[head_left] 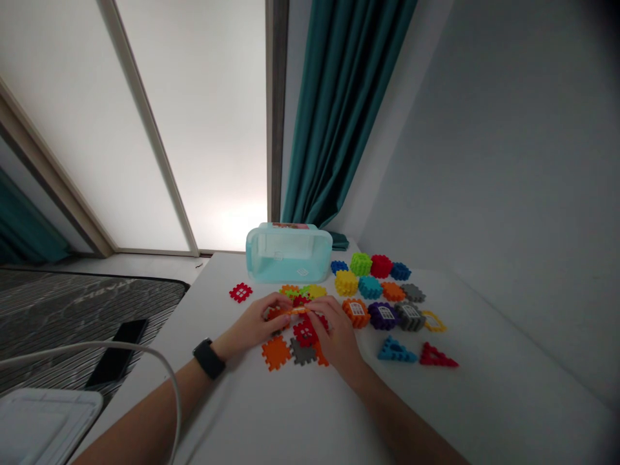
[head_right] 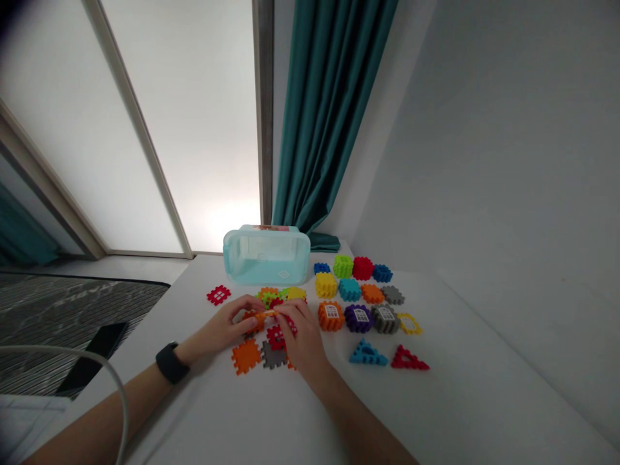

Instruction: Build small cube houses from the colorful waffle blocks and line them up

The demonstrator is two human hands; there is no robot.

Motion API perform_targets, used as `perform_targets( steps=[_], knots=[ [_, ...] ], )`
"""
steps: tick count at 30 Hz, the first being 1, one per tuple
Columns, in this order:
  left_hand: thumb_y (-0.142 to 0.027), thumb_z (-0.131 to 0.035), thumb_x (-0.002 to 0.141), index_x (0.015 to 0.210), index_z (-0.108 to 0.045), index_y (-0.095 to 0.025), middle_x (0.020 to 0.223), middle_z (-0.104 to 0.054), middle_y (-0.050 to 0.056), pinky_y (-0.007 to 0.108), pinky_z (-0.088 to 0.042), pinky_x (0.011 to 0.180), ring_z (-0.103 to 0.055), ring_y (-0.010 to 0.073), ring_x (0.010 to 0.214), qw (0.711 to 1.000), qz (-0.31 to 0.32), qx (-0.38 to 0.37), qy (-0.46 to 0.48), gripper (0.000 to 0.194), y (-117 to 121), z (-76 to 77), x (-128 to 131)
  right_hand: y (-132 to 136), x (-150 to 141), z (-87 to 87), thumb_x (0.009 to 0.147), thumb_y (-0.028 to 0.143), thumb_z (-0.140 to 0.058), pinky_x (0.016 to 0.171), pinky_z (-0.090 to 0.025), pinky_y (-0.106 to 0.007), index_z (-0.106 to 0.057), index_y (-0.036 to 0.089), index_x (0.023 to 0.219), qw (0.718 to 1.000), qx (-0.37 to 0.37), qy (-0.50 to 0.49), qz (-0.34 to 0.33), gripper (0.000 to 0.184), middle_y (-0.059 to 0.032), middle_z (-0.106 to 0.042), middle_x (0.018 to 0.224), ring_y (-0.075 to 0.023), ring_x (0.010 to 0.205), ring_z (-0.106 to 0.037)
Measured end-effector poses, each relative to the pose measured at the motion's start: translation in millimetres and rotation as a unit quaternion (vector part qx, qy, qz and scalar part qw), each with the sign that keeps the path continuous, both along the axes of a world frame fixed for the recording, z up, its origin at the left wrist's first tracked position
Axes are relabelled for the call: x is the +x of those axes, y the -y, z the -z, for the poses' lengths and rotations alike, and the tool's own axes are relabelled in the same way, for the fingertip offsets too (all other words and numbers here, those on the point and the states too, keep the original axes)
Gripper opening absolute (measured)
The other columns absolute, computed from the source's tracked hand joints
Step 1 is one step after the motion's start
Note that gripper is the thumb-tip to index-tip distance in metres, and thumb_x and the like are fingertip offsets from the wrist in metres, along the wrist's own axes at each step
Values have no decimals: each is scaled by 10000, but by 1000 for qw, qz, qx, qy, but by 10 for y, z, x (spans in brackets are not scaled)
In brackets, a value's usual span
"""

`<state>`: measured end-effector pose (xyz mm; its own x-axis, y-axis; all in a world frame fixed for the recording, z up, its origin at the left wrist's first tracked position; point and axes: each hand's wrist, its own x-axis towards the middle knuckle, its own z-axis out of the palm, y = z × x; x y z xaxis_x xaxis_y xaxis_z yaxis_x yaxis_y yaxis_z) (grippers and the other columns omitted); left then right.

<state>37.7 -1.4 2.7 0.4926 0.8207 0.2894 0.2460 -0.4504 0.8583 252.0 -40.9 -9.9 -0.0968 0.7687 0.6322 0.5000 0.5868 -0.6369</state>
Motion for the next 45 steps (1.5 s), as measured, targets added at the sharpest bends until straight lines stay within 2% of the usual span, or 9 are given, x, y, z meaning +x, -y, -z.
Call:
perform_targets(
  steps=[4,7,13,19,28,32,36,40,45],
  knots=[
    [-358,-652,913,1108,-652,-193,1107,-712,79,373,-510,943,-655,228,1018,1000,-4,18,-8,256,14,2,8,-7,3,23,998,255,-501,949,-533,-401,-680,261,1038,1000,12,14,-6,183,-74,-662,1071,-226,1041,-656],
    [-371,-677,905,1169,-626,-204,1143,-698,83,390,-512,954,-648,237,1053,997,-33,66,-12,316,20,12,3,-29,13,49,974,243,-528,1020,-510,-429,-659,259,1079,999,12,32,-12,169,-88,-644,1182,-236,1148,-624],
    [-423,-684,915,1319,-564,-240,1214,-681,104,480,-460,1014,-610,282,1138,967,-95,228,-55,460,-9,73,-83,-63,50,93,919,295,-628,1132,-429,-522,-489,270,1397,997,6,81,4,498,-113,-569,1403,-287,1325,-520],
    [-429,-698,909,1339,-552,-244,1185,-688,107,469,-478,968,-621,274,1081,951,-97,286,-71,490,-8,81,-97,-68,90,72,920,317,-635,1168,-386,-561,-398,275,1483,991,54,117,29,612,-118,-565,1417,-307,1370,-481],
    [-386,-703,907,1330,-553,-242,1169,-700,96,452,-471,960,-625,263,1059,946,-81,304,-82,471,-9,108,-61,-59,86,45,933,284,-616,1158,-389,-559,-459,263,1442,987,78,140,20,533,-114,-607,1372,-291,1329,-519],
    [-385,-703,907,1326,-534,-229,1170,-702,97,461,-464,980,-630,257,1055,942,-73,316,-91,478,-4,93,-52,-68,88,27,917,268,-637,1189,-321,-582,-543,276,1357,987,73,144,5,449,-86,-647,1321,-288,1314,-533],
    [-382,-702,897,1366,-503,-232,1223,-681,111,470,-466,999,-623,276,1113,942,-72,312,-100,531,8,73,-44,-90,121,-7,900,266,-660,1154,-355,-584,-637,286,1208,989,64,137,-4,309,-76,-671,1282,-297,1300,-537],
    [-365,-673,905,1386,-496,-232,1263,-650,130,469,-484,998,-602,293,1168,939,-76,316,-109,530,18,57,-49,-113,219,-104,899,281,-672,1121,-391,-570,-681,279,1088,988,56,142,-8,190,-72,-682,1268,-295,1288,-540],
    [-286,-594,935,1347,-550,-234,1265,-646,124,449,-488,1015,-602,281,1175,939,-66,312,-128,418,11,62,-60,-108,485,-179,896,276,-671,1128,-380,-567,-689,272,1055,986,38,160,-16,160,-74,-682,1283,-295,1299,-539]
  ],
)
